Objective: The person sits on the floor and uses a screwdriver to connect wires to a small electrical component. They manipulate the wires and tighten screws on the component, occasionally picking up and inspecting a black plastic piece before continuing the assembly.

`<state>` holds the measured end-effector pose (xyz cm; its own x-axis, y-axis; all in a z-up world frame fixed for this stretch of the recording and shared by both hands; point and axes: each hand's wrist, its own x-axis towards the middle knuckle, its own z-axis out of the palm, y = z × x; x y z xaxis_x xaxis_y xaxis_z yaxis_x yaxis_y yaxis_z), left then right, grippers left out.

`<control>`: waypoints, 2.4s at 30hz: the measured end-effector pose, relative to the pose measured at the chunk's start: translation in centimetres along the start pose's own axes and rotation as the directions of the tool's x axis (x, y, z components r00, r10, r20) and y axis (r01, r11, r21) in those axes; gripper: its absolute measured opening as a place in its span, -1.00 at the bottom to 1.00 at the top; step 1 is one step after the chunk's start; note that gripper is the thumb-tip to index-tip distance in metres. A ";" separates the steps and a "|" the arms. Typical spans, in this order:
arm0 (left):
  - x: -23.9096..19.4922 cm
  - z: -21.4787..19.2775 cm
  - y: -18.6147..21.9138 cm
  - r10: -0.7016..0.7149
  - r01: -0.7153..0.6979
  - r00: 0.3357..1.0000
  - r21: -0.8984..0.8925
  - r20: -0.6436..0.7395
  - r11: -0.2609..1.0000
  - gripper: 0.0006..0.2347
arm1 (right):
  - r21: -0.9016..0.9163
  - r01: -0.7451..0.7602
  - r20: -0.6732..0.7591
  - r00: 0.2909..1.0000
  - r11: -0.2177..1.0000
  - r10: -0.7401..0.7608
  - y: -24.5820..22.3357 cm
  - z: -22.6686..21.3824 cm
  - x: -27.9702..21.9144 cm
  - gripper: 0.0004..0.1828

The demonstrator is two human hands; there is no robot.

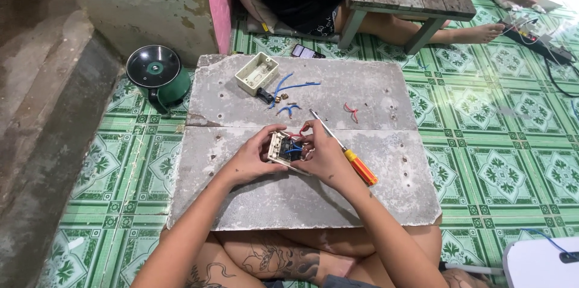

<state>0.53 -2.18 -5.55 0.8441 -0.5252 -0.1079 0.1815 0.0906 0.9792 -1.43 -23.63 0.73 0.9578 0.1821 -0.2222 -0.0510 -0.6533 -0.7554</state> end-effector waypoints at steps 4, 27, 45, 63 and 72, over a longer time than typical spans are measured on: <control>-0.1 0.0 0.7 -0.016 0.016 1.000 0.009 -0.022 1.000 -0.16 | -0.002 0.026 -0.004 1.000 1.000 -0.026 1.2 0.6 0.4 -0.19; 0.0 -0.2 0.0 -0.057 0.057 0.998 -0.008 -0.030 0.998 -0.16 | 0.645 0.007 -0.036 0.999 0.764 0.021 4.8 2.1 0.4 -0.23; -0.5 0.6 2.5 -0.083 0.087 0.995 0.100 -0.050 0.991 -0.20 | 0.392 0.086 -0.051 0.996 0.916 -0.072 5.0 1.1 0.4 -0.33; -0.3 -0.6 2.4 0.102 0.033 0.985 0.735 -0.139 0.677 -0.12 | 0.905 -0.013 0.006 1.000 0.424 0.018 10.7 -1.8 -0.7 -0.60; -3.0 3.4 7.5 0.048 0.082 0.985 0.698 -0.165 0.711 -0.19 | 0.232 0.165 -0.283 0.954 0.959 -0.096 12.0 -1.6 -11.0 -0.67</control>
<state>-2.38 -2.77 2.72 0.9234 -0.3737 -0.0880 -0.1535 -0.5695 0.8075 -12.09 -34.60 -4.90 0.9990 0.0287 0.0347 0.0436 -0.4257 -0.9038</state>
